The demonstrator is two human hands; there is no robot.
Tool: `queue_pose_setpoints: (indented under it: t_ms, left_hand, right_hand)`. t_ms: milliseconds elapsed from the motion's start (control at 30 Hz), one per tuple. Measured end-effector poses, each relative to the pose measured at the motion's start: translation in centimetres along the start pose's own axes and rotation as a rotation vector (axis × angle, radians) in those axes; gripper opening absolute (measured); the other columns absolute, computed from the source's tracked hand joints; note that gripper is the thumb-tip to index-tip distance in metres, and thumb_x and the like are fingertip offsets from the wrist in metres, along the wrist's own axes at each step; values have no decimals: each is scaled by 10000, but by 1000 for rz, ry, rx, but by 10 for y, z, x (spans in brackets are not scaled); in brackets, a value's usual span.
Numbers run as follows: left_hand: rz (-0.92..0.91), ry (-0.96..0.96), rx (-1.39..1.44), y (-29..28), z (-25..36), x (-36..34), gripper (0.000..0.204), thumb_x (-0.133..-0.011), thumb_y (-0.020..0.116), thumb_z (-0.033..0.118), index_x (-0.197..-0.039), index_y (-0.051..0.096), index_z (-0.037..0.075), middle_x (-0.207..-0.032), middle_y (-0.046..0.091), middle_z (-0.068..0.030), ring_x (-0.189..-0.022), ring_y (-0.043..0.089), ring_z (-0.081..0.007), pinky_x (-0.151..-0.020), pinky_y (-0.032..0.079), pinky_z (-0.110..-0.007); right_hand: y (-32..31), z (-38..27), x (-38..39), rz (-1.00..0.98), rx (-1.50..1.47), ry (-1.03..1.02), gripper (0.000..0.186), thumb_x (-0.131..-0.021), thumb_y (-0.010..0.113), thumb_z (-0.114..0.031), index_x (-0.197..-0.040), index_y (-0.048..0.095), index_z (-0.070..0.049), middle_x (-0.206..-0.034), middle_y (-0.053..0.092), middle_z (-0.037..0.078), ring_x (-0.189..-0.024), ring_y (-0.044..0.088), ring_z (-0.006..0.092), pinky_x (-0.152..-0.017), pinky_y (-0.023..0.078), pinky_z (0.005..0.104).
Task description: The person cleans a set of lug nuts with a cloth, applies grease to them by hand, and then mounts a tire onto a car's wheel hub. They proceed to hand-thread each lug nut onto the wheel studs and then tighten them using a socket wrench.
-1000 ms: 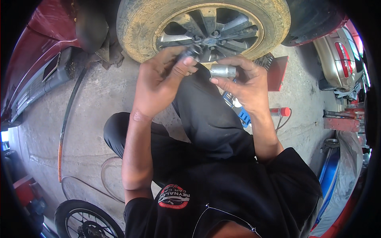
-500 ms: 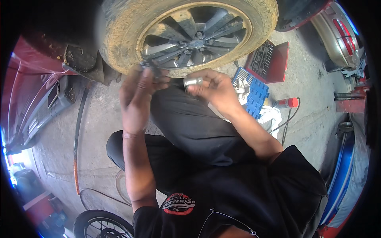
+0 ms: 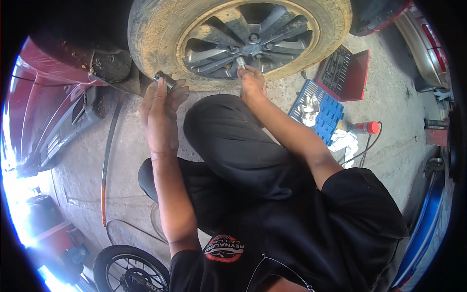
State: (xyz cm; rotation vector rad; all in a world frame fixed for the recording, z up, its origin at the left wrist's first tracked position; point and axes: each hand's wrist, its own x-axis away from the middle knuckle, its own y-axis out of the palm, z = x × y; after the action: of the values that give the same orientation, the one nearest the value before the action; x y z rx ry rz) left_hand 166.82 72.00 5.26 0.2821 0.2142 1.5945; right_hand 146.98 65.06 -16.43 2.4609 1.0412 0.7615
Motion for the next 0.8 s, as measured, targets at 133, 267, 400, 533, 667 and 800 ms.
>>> queue_pose_setpoints:
  t_ms: [133, 267, 400, 533, 667, 800]
  left_hand:
    - [-35, 10, -45, -6, 4, 5, 305, -1022, 512, 195, -1172, 553, -67, -1027, 665, -179, -911, 686, -224, -804, 544, -313]
    - [-48, 25, -65, 3, 3, 11, 315, -1026, 505, 196, -1185, 560, -70, -1021, 668, -171, -899, 680, -212, -814, 537, -316]
    - [-83, 36, -92, 10, 6, 15, 322, -1027, 504, 199, -1189, 563, -73, -1013, 670, -169, -886, 676, -207, -818, 533, -315]
    - [-133, 50, -107, 12, 11, 20, 323, -1029, 500, 201, -1186, 565, -74, -1013, 667, -172, -882, 676, -207, -822, 531, -318]
    - [-141, 57, -107, 10, 10, 20, 325, -1030, 499, 203, -1181, 570, -75, -1009, 669, -171, -883, 676, -205, -824, 530, -320]
    - [-133, 56, -74, 8, 10, 18, 322, -1028, 501, 205, -1171, 580, -73, -1004, 672, -166, -888, 676, -203, -818, 531, -318]
  right_hand:
    - [9, -3, 10, 58, 257, -115, 275, -815, 751, 7, -1025, 579, 52, -820, 641, 65, -720, 586, 98, -617, 446, 215]
    - [7, -6, 4, 44, 406, -262, 197, -792, 768, 1, -912, 612, 17, -757, 653, 44, -685, 586, 83, -610, 456, 223]
    - [7, -11, 1, 10, 297, -76, 221, -805, 766, -3, -943, 596, 17, -822, 672, 79, -725, 638, 111, -637, 513, 219]
    - [15, -15, 1, -75, -89, 162, 231, -904, 658, -25, -1080, 522, 37, -964, 663, 153, -838, 697, 215, -697, 591, 247]
    - [17, -21, -4, -168, -264, 280, 257, -977, 553, -60, -1179, 429, 40, -1014, 639, 189, -920, 707, 289, -729, 608, 259]
    - [18, -14, -4, -147, -145, 183, 324, -976, 569, -66, -1216, 378, 36, -1019, 626, 197, -886, 714, 294, -693, 607, 263]
